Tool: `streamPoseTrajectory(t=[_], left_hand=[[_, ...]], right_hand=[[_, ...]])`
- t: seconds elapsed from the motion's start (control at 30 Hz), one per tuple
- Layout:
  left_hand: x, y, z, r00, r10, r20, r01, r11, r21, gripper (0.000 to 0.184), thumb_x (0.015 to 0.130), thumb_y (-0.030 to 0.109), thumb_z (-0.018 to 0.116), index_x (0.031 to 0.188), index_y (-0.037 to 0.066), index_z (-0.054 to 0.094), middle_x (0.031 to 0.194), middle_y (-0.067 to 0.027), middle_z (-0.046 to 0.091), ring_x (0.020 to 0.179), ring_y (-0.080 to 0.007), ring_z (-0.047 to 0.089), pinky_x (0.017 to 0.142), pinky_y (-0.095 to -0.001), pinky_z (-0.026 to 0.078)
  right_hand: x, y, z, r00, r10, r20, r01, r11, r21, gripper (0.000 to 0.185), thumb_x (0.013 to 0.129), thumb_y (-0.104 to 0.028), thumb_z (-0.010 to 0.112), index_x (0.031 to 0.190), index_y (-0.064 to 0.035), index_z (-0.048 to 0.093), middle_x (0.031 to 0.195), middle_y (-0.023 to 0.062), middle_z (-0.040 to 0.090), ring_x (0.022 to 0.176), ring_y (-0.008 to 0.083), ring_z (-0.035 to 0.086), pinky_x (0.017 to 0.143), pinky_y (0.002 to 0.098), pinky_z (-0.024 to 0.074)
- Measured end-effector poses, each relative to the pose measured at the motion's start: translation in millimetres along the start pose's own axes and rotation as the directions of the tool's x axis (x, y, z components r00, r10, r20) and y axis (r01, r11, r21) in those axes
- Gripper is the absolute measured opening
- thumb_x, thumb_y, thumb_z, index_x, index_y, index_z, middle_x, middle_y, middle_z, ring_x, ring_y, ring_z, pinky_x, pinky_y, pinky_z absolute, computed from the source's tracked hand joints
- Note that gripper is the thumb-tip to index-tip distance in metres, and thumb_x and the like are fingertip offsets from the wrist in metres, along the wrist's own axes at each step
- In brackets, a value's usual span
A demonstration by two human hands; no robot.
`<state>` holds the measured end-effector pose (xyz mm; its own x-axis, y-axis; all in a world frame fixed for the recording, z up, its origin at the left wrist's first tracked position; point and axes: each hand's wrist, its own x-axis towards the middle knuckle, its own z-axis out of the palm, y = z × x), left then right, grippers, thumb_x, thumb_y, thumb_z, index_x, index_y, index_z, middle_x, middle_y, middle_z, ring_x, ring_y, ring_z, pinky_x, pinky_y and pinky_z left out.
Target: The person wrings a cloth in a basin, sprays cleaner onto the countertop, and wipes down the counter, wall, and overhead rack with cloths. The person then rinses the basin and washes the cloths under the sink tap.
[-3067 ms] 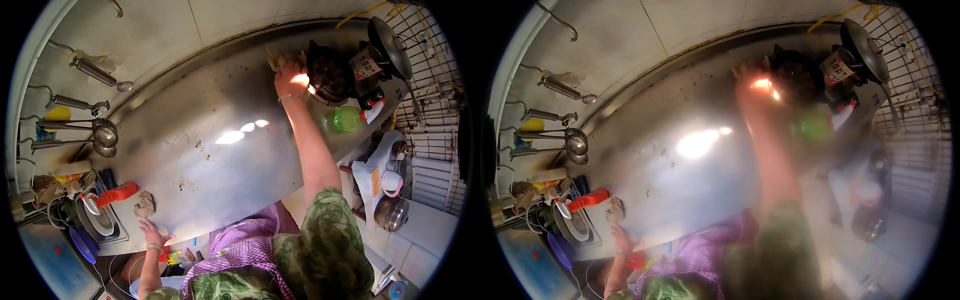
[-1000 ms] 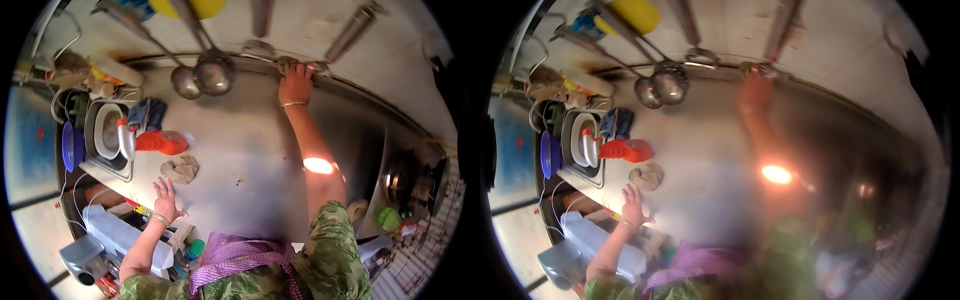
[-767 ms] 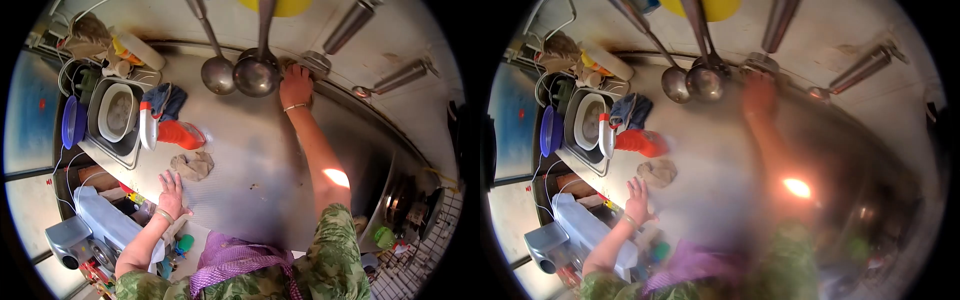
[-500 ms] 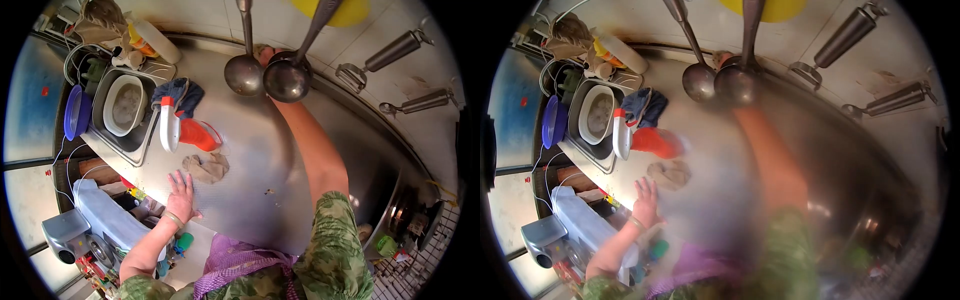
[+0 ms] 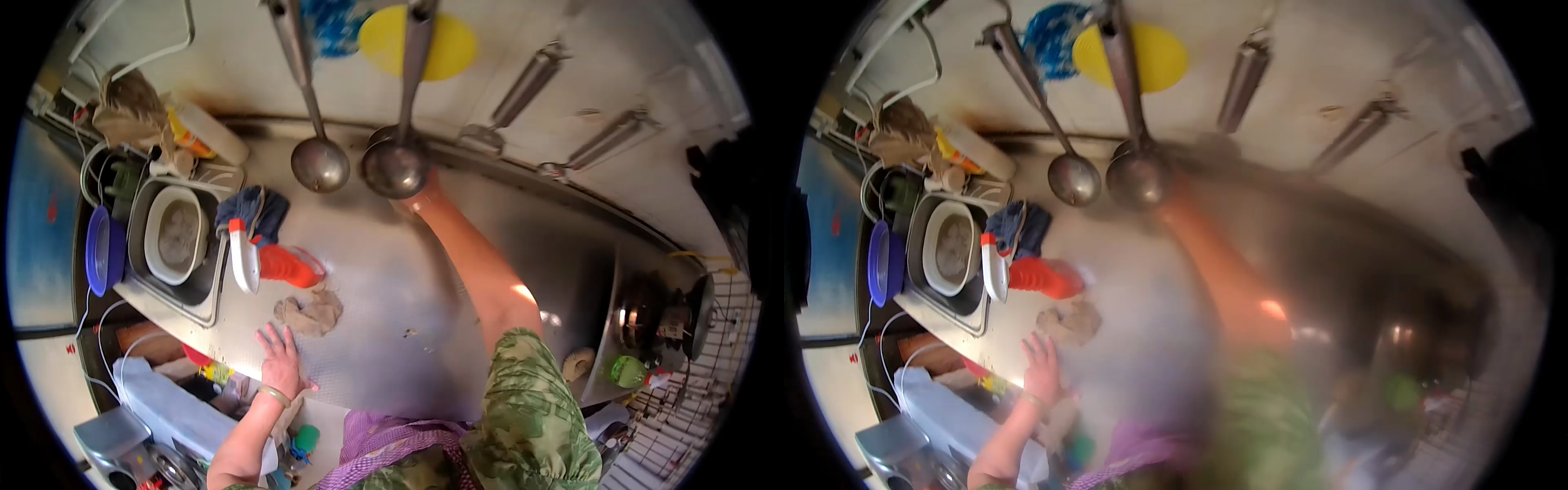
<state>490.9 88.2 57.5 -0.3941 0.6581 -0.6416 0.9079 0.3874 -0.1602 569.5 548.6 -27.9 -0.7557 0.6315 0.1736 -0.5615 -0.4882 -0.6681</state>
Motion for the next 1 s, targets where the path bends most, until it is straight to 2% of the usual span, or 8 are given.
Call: streamPoseTrajectory(t=[0.07,0.13,0.3,0.37,0.53,0.83,0.93,1.0], left_hand=[[0.6,-0.2,4.3,1.000,-0.002,-0.010,0.003,0.999,0.043,0.152,0.044,0.074,0.081,0.151,-0.010,0.013,0.149,-0.0463,0.010,0.139,-0.0635,0.010,0.111,-0.0481,0.038],[2.1,-1.3,14.8,1.000,-0.009,-0.025,0.009,1.000,0.011,0.153,0.044,0.075,0.080,0.151,-0.011,0.013,0.149,-0.0463,0.011,0.139,-0.0628,0.009,0.117,-0.0497,0.026],[-5.3,2.3,3.3,0.999,0.027,-0.037,-0.022,0.993,0.116,0.157,0.042,0.077,0.079,0.151,-0.011,0.010,0.149,-0.0469,0.011,0.141,-0.0612,0.007,0.117,-0.0507,0.026],[-1.8,1.2,11.2,0.998,0.043,-0.045,-0.035,0.987,0.154,0.157,0.042,0.078,0.079,0.151,-0.012,0.010,0.149,-0.0470,0.011,0.141,-0.0610,0.006,0.117,-0.0510,0.025],[1.5,4.9,10.6,0.998,0.056,-0.020,-0.048,0.962,0.267,0.158,0.042,0.079,0.079,0.151,-0.012,0.008,0.149,-0.0471,0.010,0.140,-0.0617,0.006,0.116,-0.0504,0.028],[-2.8,2.6,15.3,0.999,0.021,-0.028,-0.019,0.998,0.065,0.161,0.039,0.076,0.081,0.150,-0.012,0.005,0.148,-0.0479,0.008,0.139,-0.0637,0.007,0.111,-0.0495,0.038],[0.5,5.1,11.8,0.999,0.022,-0.039,-0.018,0.995,0.103,0.162,0.038,0.074,0.083,0.150,-0.012,0.004,0.148,-0.0477,0.007,0.140,-0.0635,0.006,0.109,-0.0489,0.040],[-1.2,8.3,9.4,1.000,0.004,-0.020,-0.002,0.993,0.115,0.161,0.038,0.073,0.083,0.151,-0.011,0.004,0.149,-0.0471,0.007,0.140,-0.0628,0.006,0.108,-0.0485,0.042]], right_hand=[[-49.8,-64.2,25.5,0.965,-0.254,-0.071,0.070,0.507,-0.859,0.035,0.084,-0.023,0.071,0.114,-0.0075,0.066,0.115,0.0106,0.063,0.111,0.0289,0.057,0.094,0.0401,0.0475],[-86.8,-118.4,-12.8,0.860,-0.492,-0.137,-0.134,0.042,-0.990,0.036,0.084,-0.023,0.074,0.115,-0.0055,0.065,0.116,0.0126,0.063,0.112,0.0291,0.057,0.096,0.0392,0.0464],[-100.9,-281.1,-1.2,0.226,-0.974,0.034,-0.104,-0.059,-0.993,0.043,0.089,-0.023,0.070,0.122,0.0024,0.060,0.118,0.0170,0.058,0.113,0.0322,0.052,0.099,0.0416,0.0395],[-84.0,-336.5,-2.4,0.077,-0.964,0.256,-0.199,-0.267,-0.943,0.040,0.093,-0.023,0.065,0.125,0.0007,0.058,0.122,0.0166,0.057,0.118,0.0329,0.047,0.104,0.0431,0.0337],[-24.6,-360.3,22.7,-0.155,-0.918,0.366,-0.287,-0.313,-0.906,0.040,0.090,-0.019,0.063,0.127,-0.0044,0.059,0.123,0.0124,0.058,0.117,0.0333,0.045,0.103,0.0434,0.0315],[38.2,-330.8,100.3,0.407,-0.548,0.731,-0.131,-0.827,-0.546,0.030,0.082,-0.016,0.064,0.111,-0.0104,0.067,0.111,0.0043,0.063,0.106,0.0261,0.053,0.081,0.0448,0.0449],[51.2,-288.8,140.6,0.512,-0.122,0.851,-0.070,-0.992,-0.100,0.027,0.078,-0.018,0.063,0.103,-0.0104,0.068,0.106,0.0045,0.063,0.107,0.0221,0.054,0.072,0.0408,0.0471],[50.1,-252.5,102.7,0.708,0.257,0.658,0.190,-0.966,0.174,0.031,0.075,-0.020,0.063,0.104,-0.0106,0.067,0.107,0.0032,0.062,0.106,0.0203,0.054,0.074,0.0401,0.0477]])
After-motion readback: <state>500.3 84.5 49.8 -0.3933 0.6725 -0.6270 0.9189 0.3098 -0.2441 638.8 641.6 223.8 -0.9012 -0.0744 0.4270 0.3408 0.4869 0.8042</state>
